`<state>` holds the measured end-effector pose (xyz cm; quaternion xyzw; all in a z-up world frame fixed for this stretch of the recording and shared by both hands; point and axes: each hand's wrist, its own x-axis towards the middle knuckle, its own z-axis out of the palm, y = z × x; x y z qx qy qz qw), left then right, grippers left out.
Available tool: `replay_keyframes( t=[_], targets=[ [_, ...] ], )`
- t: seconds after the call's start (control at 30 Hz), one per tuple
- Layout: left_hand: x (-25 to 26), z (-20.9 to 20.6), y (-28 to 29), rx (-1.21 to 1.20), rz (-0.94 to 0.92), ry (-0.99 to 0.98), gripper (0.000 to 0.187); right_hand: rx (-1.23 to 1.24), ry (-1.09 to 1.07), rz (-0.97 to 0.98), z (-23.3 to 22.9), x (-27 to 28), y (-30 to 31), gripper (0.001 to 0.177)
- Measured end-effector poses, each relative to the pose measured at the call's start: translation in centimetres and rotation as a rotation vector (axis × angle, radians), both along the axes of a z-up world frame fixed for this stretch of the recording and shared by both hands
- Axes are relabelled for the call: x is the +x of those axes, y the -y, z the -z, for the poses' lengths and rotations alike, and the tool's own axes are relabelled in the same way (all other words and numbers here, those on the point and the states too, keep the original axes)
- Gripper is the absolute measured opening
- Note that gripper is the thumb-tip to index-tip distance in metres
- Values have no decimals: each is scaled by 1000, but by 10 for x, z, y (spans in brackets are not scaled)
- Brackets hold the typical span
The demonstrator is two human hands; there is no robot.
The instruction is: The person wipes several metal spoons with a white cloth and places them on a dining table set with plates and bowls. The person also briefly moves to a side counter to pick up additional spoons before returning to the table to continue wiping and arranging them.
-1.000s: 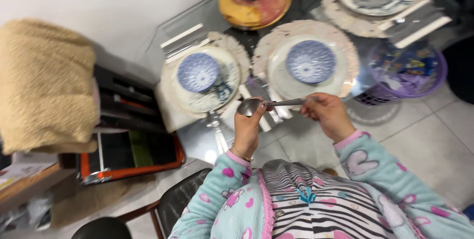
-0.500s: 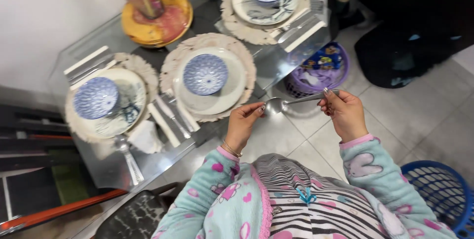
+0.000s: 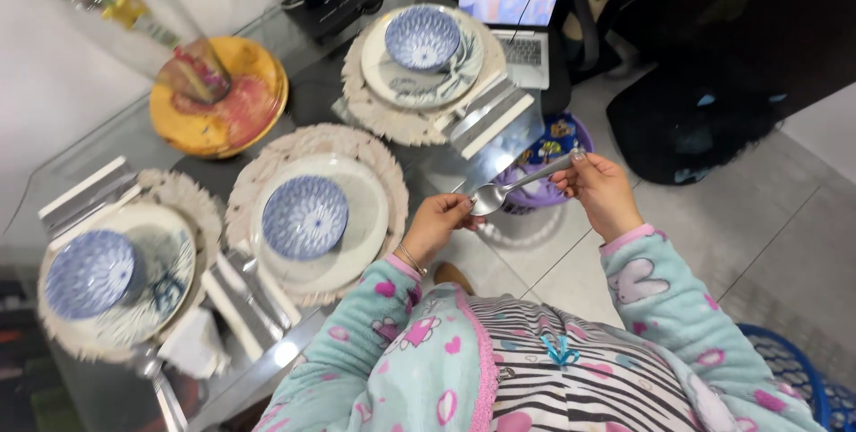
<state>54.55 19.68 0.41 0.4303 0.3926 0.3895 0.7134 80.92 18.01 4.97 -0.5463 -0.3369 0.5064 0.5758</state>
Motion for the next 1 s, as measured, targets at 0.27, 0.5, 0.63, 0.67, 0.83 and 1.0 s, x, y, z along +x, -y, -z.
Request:
replay_keyframes(
  t=[0.27, 0.5, 0.63, 0.67, 0.83, 1.0],
  targets=[
    [27, 16, -114, 238, 155, -842, 22, -65, 218, 12, 44, 54, -116, 11],
    [48, 22, -159, 273, 190, -1122, 32, -177, 394, -24, 111, 84, -196, 13],
    [55, 48, -168, 156, 109, -1137, 32, -250, 533, -136, 140, 92, -233, 9],
    [57, 58, -170, 119, 92, -1163, 33, -261, 544, -154, 145, 92, -243, 8],
    [77, 75, -166, -64, -23, -1307, 34, -260, 716, -284, 180, 99, -283, 4],
    [97, 76, -161, -205, -192, -1347, 31, -336, 712, -475, 194, 101, -308, 4]
  ],
)
